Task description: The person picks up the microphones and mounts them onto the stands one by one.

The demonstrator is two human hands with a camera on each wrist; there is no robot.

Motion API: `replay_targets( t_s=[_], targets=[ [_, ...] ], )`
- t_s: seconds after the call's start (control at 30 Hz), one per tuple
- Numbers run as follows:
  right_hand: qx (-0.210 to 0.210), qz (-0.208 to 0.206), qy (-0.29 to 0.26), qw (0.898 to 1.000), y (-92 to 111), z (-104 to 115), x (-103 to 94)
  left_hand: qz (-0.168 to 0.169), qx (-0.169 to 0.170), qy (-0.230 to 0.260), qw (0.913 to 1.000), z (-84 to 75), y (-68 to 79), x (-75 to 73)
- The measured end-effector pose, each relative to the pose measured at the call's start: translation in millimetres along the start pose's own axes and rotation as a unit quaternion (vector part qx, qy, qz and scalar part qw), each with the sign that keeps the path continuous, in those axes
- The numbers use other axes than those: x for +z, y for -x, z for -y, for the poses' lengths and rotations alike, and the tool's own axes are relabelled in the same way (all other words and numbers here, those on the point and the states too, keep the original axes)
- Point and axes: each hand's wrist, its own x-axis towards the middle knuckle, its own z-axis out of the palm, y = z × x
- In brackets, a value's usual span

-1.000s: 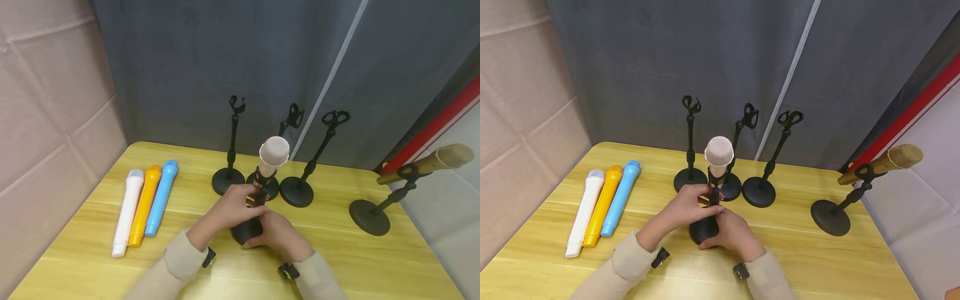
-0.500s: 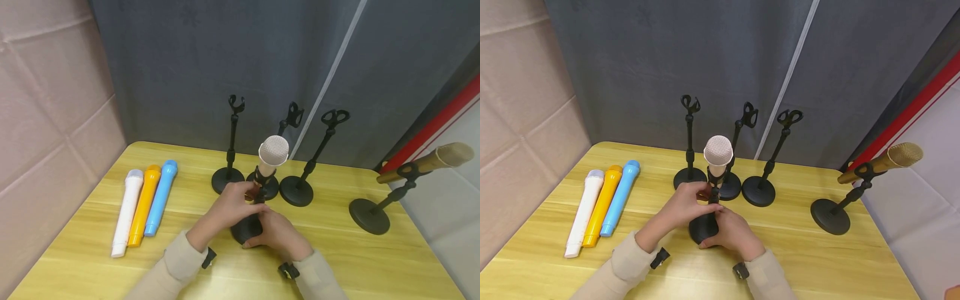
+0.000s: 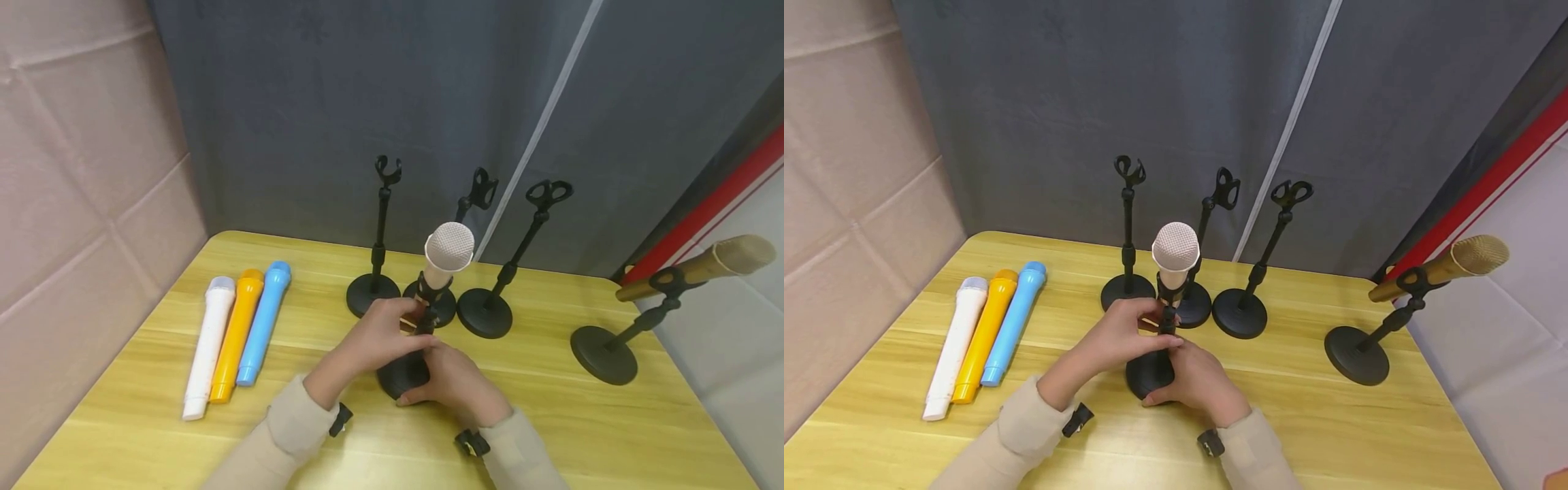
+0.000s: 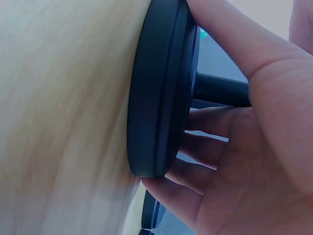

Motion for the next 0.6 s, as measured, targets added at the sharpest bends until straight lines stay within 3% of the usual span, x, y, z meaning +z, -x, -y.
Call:
replay_targets(
  t_s=[0.23, 0.6],
  targets=[
    [-0.004, -0.001, -0.005, 1.000, 1.7, -0.1, 0.2, -0.044, -0.021, -0.030, 0.9984, -3.8, 0.9, 3.8],
    [-0.001, -0.001, 0.007, 1.000, 0.9, 0.3, -0.6, -0.036, -0.020, -0.037, 0.9985, -6.9, 1.0, 0.8]
  ],
)
